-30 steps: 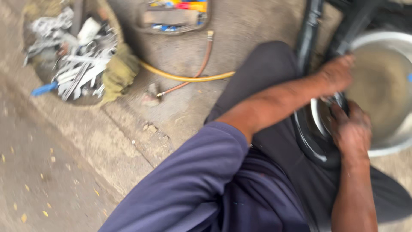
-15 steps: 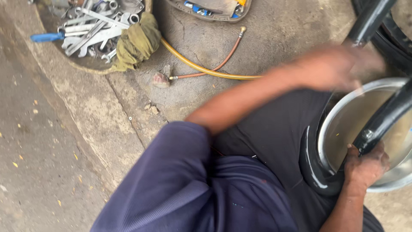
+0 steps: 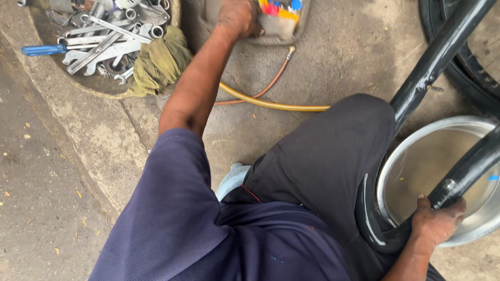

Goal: The person sits on the ground and repeatedly submerges a bicycle inner tube into a metal bowl of water to locate a leak. After identifying the leak, the person uses a green-handled tool to scrape the rubber surface and then applies a patch to the tube.

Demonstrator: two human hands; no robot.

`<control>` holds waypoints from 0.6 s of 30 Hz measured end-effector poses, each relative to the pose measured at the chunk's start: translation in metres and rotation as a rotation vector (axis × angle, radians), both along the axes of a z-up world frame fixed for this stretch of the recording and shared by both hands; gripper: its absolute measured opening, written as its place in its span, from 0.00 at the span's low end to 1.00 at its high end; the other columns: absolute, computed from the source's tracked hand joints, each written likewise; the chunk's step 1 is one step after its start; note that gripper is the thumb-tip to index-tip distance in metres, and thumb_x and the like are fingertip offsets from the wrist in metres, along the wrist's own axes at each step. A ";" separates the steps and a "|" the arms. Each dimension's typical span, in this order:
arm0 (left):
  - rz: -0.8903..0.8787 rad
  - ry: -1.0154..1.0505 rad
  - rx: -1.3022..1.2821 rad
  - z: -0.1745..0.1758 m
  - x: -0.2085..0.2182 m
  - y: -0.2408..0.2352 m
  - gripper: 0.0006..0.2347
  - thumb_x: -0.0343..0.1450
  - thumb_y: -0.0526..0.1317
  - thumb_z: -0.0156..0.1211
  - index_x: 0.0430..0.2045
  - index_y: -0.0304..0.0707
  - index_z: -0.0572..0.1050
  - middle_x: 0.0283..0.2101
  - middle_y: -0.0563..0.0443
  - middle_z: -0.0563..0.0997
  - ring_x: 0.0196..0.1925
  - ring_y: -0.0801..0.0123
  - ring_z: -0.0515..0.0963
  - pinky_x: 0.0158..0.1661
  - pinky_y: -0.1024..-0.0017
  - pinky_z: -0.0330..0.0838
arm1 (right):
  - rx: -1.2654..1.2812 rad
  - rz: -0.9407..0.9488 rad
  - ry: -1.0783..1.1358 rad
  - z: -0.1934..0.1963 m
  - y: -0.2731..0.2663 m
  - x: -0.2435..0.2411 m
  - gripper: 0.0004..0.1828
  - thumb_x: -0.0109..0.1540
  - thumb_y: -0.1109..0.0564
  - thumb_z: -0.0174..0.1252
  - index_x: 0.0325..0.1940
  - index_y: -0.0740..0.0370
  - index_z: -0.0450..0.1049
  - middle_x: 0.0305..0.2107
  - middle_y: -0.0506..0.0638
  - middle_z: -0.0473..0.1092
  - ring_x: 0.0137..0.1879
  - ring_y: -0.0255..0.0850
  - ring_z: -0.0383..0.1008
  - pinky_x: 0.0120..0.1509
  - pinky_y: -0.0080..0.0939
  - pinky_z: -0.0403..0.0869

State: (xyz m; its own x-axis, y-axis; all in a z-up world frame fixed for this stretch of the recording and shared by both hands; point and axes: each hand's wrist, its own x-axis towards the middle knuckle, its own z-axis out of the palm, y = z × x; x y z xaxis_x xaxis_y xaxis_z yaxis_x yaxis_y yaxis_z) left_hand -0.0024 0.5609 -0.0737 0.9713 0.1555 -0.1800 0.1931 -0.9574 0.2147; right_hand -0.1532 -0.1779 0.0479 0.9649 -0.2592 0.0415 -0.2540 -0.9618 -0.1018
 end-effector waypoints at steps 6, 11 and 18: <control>-0.241 -0.058 -0.113 0.014 -0.043 -0.027 0.15 0.70 0.50 0.67 0.39 0.36 0.80 0.38 0.37 0.83 0.41 0.45 0.82 0.42 0.51 0.74 | 0.018 -0.054 0.031 0.004 0.006 -0.001 0.51 0.59 0.53 0.75 0.77 0.71 0.53 0.63 0.76 0.64 0.64 0.72 0.68 0.68 0.63 0.67; -0.140 -0.160 -0.282 0.009 -0.105 -0.072 0.19 0.72 0.52 0.65 0.48 0.38 0.74 0.46 0.37 0.79 0.52 0.46 0.77 0.54 0.47 0.65 | -0.048 0.138 -0.066 0.006 -0.012 -0.013 0.49 0.59 0.49 0.77 0.71 0.77 0.58 0.60 0.75 0.67 0.67 0.69 0.68 0.71 0.61 0.67; 0.190 -0.175 -0.247 0.036 -0.128 -0.111 0.41 0.59 0.52 0.73 0.67 0.45 0.58 0.70 0.38 0.60 0.73 0.38 0.57 0.65 0.35 0.47 | -0.027 0.130 -0.085 -0.016 0.092 0.055 0.51 0.60 0.47 0.77 0.72 0.77 0.56 0.61 0.75 0.66 0.68 0.69 0.68 0.71 0.61 0.67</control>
State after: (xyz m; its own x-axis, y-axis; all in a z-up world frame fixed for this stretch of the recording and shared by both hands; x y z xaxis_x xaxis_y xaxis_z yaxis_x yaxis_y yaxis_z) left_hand -0.1306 0.4496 -0.0377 0.9486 0.3089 -0.0685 0.3028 -0.8231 0.4804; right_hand -0.0985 -0.0861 0.0322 0.9830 -0.1301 0.1293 -0.1189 -0.9887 -0.0911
